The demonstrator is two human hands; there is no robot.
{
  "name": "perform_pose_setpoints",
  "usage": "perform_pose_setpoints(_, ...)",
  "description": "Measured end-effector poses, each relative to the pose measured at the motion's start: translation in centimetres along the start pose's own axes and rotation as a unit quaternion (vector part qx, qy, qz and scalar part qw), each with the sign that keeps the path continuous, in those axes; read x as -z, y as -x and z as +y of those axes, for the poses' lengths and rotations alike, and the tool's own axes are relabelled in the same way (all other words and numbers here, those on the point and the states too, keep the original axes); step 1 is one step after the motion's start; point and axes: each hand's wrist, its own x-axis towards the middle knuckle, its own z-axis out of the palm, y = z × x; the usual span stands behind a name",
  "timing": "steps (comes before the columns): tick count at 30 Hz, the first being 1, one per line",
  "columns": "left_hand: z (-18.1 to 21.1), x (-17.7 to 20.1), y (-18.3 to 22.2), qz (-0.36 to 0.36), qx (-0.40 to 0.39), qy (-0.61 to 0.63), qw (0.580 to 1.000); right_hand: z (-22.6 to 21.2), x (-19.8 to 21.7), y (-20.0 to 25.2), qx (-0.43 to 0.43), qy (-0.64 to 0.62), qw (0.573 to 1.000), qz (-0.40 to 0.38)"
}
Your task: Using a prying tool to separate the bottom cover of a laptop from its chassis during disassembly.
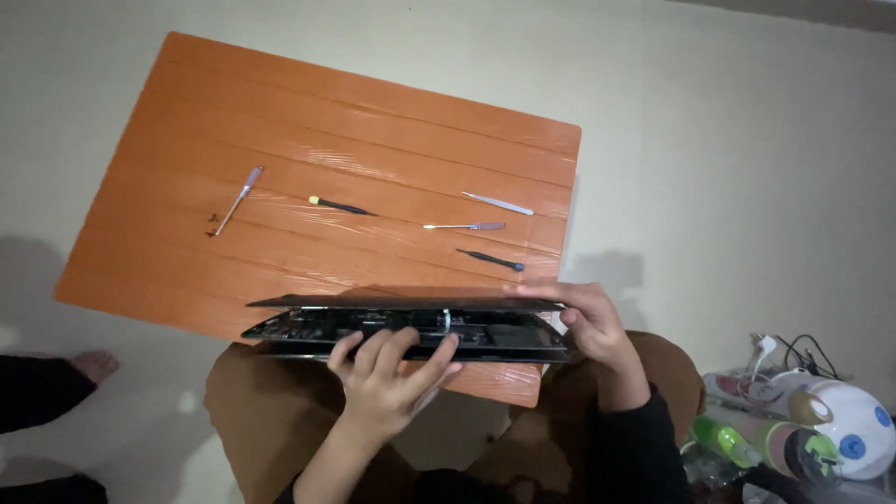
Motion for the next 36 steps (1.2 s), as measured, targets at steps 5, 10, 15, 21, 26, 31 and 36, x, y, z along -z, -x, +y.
perform_pose_setpoints(5, 1.5, 0.0, 0.1, -0.018, -0.016, -0.003, 1.0, -1.0, -0.2, -0.3, -0.02, -0.01, 1.0, 0.009)
perform_pose_setpoints(10, 1.9, -0.3, -1.1, -0.003, 0.001, -0.034, 0.999, -1.1, -0.2, -0.4, -0.048, -0.021, 0.999, 0.004)
perform_pose_setpoints(15, 2.1, 0.0, -1.7, -0.035, -0.019, -0.037, 0.999, -1.1, -0.5, -1.2, -0.056, -0.027, 0.997, 0.038)
perform_pose_setpoints(21, 2.7, -1.1, -0.2, -0.015, -0.027, 0.029, 0.999, -1.3, -0.6, -1.3, -0.088, -0.02, 0.994, 0.061)
perform_pose_setpoints(26, 2.7, -1.3, 0.0, -0.005, -0.022, 0.048, 0.999, -1.3, -1.2, -1.3, -0.106, -0.012, 0.99, 0.088)
perform_pose_setpoints(31, 2.8, -1.4, 0.0, 0.012, -0.014, 0.054, 0.998, -1.3, -1.4, -1.4, -0.119, 0.017, 0.987, 0.107)
perform_pose_setpoints(36, 2.9, -1.3, 0.2, 0.0, -0.011, 0.065, 0.998, -1.2, -1.4, -1.4, -0.127, 0.024, 0.985, 0.114)
